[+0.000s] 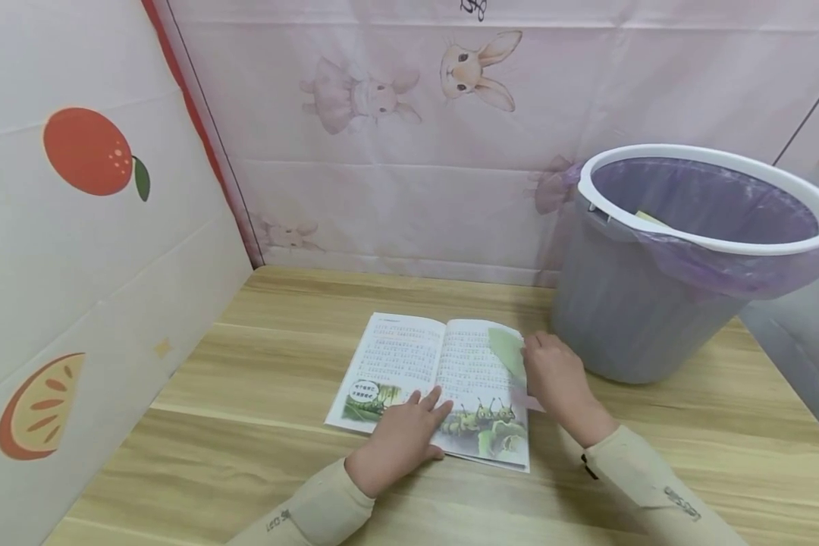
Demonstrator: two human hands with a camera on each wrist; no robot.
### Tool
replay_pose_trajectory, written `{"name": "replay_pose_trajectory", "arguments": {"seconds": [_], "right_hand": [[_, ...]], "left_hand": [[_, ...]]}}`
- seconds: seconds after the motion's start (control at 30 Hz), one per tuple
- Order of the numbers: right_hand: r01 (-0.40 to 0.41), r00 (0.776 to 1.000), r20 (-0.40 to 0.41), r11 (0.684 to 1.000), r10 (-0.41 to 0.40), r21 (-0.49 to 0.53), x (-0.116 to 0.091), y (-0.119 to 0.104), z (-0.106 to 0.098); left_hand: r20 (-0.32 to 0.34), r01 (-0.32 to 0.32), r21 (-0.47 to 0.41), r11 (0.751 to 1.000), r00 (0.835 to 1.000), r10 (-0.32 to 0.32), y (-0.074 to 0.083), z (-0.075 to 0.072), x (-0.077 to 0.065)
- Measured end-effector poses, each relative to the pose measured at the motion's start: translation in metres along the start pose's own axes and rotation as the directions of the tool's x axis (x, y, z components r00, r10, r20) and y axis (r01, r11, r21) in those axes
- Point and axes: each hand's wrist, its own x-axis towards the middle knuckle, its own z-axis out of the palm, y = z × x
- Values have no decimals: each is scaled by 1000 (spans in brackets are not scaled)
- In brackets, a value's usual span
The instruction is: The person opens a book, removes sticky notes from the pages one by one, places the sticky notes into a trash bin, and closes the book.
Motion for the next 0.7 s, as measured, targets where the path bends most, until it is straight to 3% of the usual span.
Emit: {"name": "replay_pose_trajectory", "arguments": {"seconds": [0.7], "right_hand": [[-73, 992, -99, 997, 76, 32, -5, 16, -12]], "left_hand": [[-12, 0, -12, 1000, 1000, 0, 0, 1, -1]]}}
